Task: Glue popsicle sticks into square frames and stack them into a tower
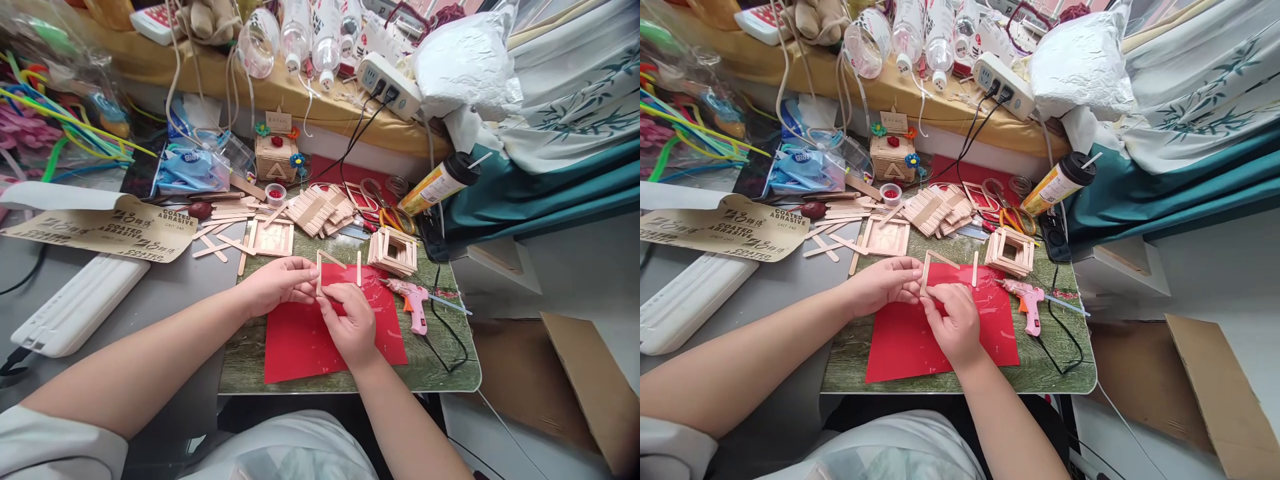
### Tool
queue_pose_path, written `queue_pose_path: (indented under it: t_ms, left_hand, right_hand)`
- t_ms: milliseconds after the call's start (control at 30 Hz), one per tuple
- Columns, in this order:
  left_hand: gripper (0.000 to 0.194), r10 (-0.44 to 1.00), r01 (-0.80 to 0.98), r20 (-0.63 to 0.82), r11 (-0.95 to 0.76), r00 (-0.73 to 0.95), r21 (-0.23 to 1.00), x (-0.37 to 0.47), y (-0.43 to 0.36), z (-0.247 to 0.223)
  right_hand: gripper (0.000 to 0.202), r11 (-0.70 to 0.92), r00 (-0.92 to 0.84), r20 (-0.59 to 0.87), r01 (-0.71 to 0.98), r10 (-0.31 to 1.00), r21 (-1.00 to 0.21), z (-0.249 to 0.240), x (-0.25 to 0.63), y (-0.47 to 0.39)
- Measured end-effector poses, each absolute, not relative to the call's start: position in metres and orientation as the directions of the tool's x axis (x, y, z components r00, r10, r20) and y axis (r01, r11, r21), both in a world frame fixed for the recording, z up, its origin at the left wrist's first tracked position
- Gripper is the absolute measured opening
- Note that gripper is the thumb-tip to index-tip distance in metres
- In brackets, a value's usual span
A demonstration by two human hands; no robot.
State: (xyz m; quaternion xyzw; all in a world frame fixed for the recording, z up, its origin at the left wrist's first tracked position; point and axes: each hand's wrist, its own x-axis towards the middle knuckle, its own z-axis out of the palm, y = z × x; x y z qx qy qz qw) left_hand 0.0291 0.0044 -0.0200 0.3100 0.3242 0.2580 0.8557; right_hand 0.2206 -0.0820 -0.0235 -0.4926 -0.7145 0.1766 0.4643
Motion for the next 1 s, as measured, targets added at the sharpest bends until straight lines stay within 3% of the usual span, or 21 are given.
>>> queue_pose_path:
  t_ms: [100,300,567,633,800,900,1000]
  left_hand:
    - [0.035,0.579,-0.168,-0.418,0.703,0.701,0.691,0.026,0.004,-0.020]
    - [0.033,0.589,-0.159,-0.397,0.676,0.704,0.719,0.028,0.003,-0.024]
    - [0.033,0.546,-0.126,-0.425,0.708,0.722,0.695,0.033,0.002,-0.020]
    - [0.033,0.544,-0.132,-0.433,0.719,0.719,0.683,0.033,0.002,-0.021]
    - [0.035,0.579,-0.194,-0.460,0.739,0.674,0.645,0.033,0.004,-0.020]
    - [0.036,0.616,-0.234,-0.469,0.729,0.632,0.643,0.034,0.004,-0.018]
    - [0.034,0.688,-0.264,-0.434,0.664,0.582,0.699,0.036,0.001,-0.021]
  right_hand:
    - [0.022,0.439,-0.045,0.487,0.510,0.872,-0.740,-0.026,0.222,-0.081]
    - [0.018,0.403,0.017,0.455,0.434,0.891,-0.806,-0.027,0.223,-0.079]
    - [0.023,0.451,-0.008,0.501,0.449,0.866,-0.772,-0.025,0.226,-0.079]
    - [0.025,0.470,-0.020,0.534,0.505,0.845,-0.724,-0.023,0.227,-0.079]
    - [0.042,0.439,0.060,0.728,0.763,0.683,-0.475,-0.021,0.230,-0.082]
    - [0.055,0.416,0.180,0.695,0.688,0.696,-0.595,-0.026,0.228,-0.083]
    - [0.050,0.344,0.334,0.483,0.397,0.810,-0.851,-0.035,0.225,-0.080]
